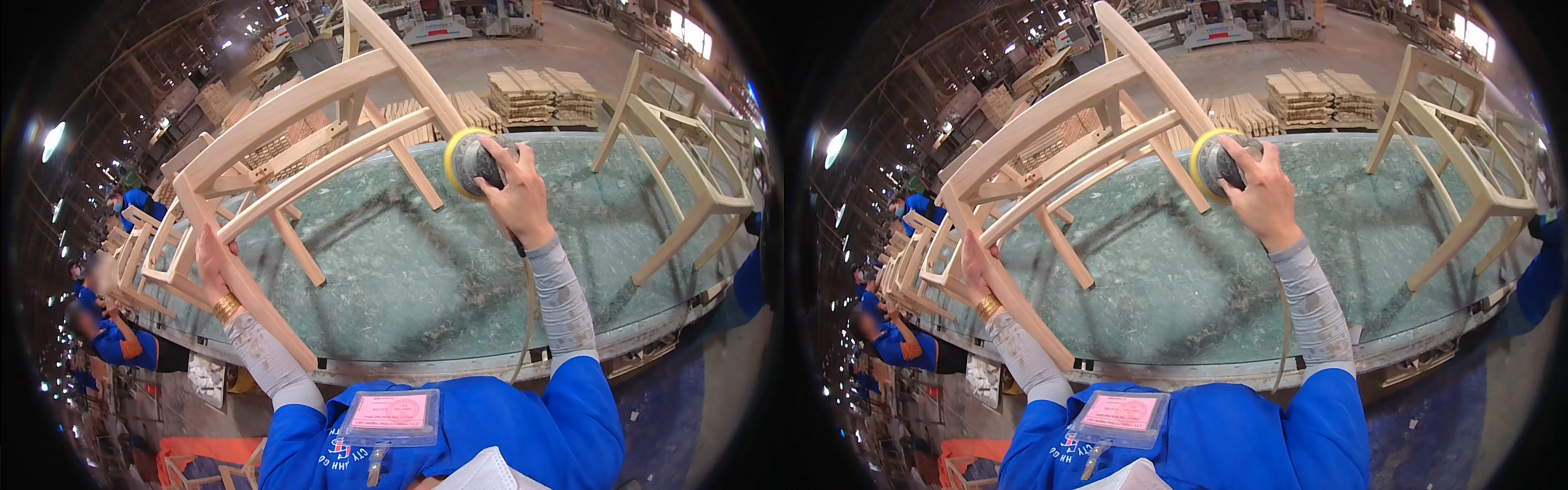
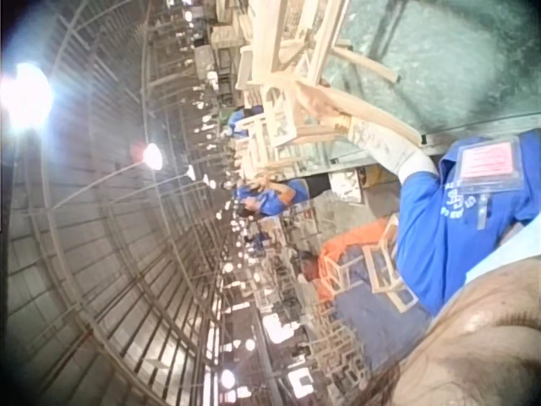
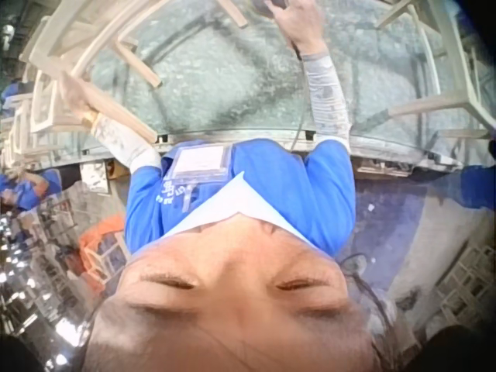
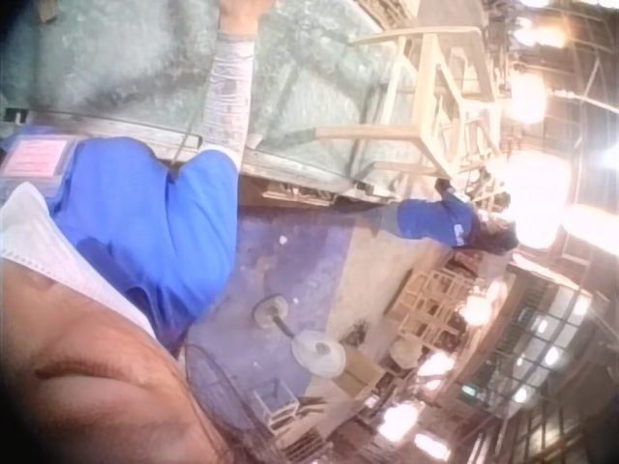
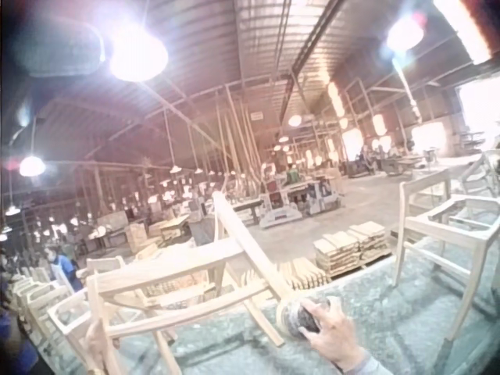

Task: The person sands unfinished wooden chair frames using a handheld orbital sander and a sanding block. They rotate each frame to reach different legs and rails, then pass the sanded frame to a coworker and pick up the next one.

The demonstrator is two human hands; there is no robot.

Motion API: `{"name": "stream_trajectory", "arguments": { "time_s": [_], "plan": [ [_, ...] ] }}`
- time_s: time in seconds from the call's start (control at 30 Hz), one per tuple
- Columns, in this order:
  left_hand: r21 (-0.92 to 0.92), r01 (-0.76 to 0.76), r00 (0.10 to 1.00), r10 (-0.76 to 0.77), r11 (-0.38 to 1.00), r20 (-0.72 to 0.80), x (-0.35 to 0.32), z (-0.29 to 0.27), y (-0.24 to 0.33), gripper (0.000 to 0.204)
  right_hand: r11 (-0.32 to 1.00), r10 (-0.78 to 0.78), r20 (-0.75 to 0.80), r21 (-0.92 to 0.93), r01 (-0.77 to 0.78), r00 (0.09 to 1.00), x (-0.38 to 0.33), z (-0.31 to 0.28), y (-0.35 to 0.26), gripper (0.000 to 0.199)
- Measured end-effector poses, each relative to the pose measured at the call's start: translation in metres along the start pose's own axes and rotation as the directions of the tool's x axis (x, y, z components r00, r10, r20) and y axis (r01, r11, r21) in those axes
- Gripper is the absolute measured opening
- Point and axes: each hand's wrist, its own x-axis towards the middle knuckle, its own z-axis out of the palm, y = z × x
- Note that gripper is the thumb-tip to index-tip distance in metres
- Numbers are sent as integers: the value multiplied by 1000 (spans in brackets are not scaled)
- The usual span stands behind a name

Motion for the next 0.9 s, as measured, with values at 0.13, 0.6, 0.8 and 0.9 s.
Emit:
{"name": "stream_trajectory", "arguments": {
  "time_s": [0.13, 0.6, 0.8, 0.9],
  "plan": [
    [51, -36, 999, 35, 998, 16, -13, -4, 3, 36, 1000, -14, 15, 12, 14, 1000, -15, 4, 10, 64],
    [48, -81, 994, 78, 996, 74, -18, -8, -3, 38, 994, -91, -1, 63, 91, 996, 36, 9, 6, 64],
    [65, -79, 995, 75, 995, 64, -18, -13, 1, 41, 996, -92, 28, 18, 91, 995, 23, 8, 14, 63],
    [83, -74, 995, 68, 994, 79, -15, -14, -3, 43, 995, -97, -6, -2, 97, 995, 30, 10, 4, 63]
  ]
}}
